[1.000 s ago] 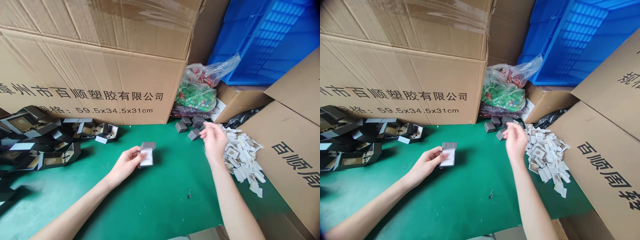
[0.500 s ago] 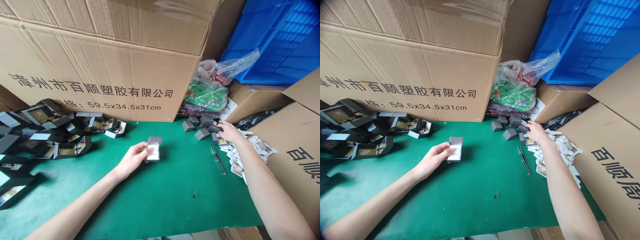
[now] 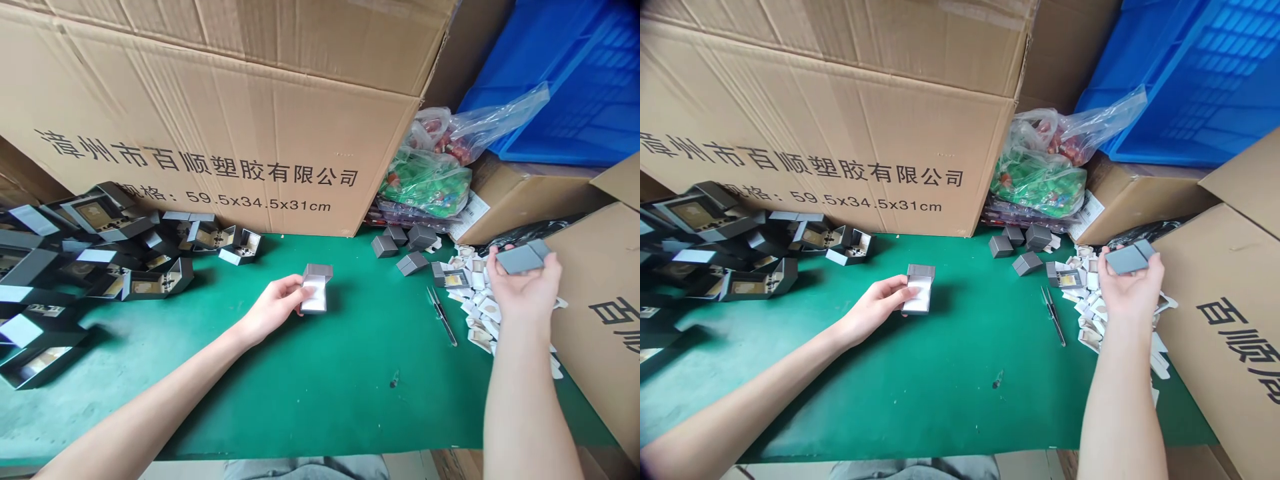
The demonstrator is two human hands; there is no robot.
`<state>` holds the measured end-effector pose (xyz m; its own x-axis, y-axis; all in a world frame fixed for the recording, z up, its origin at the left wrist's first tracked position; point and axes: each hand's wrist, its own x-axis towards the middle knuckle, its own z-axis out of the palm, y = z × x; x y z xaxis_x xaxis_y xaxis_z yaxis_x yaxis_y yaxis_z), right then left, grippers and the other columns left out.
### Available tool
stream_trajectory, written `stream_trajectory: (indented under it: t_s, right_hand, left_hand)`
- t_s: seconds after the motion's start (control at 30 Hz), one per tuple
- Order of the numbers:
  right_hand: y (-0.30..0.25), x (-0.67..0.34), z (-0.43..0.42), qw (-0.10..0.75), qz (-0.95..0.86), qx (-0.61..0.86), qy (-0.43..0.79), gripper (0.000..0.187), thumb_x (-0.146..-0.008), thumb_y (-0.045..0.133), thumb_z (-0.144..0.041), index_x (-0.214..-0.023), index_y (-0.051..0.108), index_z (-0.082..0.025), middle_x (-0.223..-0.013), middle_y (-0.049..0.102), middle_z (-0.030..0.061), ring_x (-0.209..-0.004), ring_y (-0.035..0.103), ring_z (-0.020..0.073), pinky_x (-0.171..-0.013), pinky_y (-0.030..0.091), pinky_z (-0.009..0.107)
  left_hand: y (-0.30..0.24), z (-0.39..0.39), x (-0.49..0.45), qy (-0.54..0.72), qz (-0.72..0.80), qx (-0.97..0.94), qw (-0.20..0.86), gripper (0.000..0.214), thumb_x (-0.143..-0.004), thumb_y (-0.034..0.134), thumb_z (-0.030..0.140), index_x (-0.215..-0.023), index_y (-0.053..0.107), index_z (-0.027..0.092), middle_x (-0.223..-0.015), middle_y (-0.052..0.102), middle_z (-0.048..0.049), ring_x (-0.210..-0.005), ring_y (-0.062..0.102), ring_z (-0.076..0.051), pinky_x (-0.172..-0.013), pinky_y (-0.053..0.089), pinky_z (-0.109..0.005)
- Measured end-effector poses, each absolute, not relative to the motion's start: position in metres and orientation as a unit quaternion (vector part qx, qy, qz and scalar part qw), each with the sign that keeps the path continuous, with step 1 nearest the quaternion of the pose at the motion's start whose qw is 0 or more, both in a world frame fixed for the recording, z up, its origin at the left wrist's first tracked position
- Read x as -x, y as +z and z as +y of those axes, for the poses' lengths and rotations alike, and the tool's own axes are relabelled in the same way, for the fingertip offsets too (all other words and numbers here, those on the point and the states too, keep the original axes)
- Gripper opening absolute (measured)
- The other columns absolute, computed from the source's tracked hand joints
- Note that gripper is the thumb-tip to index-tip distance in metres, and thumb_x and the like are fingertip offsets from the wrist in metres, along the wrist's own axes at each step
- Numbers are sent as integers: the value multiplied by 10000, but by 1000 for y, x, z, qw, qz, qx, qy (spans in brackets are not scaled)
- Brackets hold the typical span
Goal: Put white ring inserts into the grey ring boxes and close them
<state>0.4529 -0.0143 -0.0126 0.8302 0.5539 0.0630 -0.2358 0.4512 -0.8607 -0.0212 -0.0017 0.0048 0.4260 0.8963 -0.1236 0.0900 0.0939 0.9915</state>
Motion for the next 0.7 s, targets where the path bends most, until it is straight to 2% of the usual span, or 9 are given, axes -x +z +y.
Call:
stream_trajectory:
  t_s: [0.13,0.3,0.37,0.5,0.6,0.7]
  right_hand:
    - [-26,-444,-28,866,-179,400,240,508,-1002,214,-564,-1028,577,-210,-1323,531,160,-1295,567,170,-1100,411,349]
    - [-39,-449,-34,851,-224,418,225,562,-981,191,-653,-1013,576,-244,-1326,544,198,-1415,463,179,-1172,313,308]
    - [-41,-455,-34,835,-230,449,219,568,-981,146,-637,-972,564,-252,-1298,548,206,-1422,456,181,-1173,313,319]
    - [-42,-458,-30,807,-228,490,238,595,-998,30,-464,-922,573,-233,-1259,545,221,-1380,506,192,-1145,379,348]
    - [-41,-450,-27,832,-223,440,253,520,-1017,136,-470,-937,582,-214,-1265,548,202,-1332,550,188,-1144,383,325]
    - [-40,-443,-26,829,-229,438,263,410,-991,359,-546,-958,590,-208,-1262,561,179,-1281,582,207,-1130,417,364]
  left_hand:
    - [1,0,23,328,418,-591,607,343,-822,709,487,-937,665,167,-853,705,-24,-718,617,-156,-666,475,-259]
    - [-1,1,24,323,413,-595,609,309,-844,697,461,-946,666,171,-856,701,-20,-720,606,-147,-664,463,-249]
    - [0,1,23,322,415,-595,608,319,-844,694,473,-957,671,175,-858,703,-19,-725,610,-150,-659,464,-249]
    - [4,0,21,319,425,-602,595,349,-839,683,508,-951,679,178,-834,695,-17,-716,603,-157,-644,460,-251]
    - [9,-1,20,316,430,-609,587,346,-829,687,516,-910,678,180,-790,675,-8,-686,574,-151,-631,452,-249]
    - [12,-1,20,315,429,-610,587,346,-826,694,518,-892,673,179,-784,664,-8,-678,557,-144,-627,444,-242]
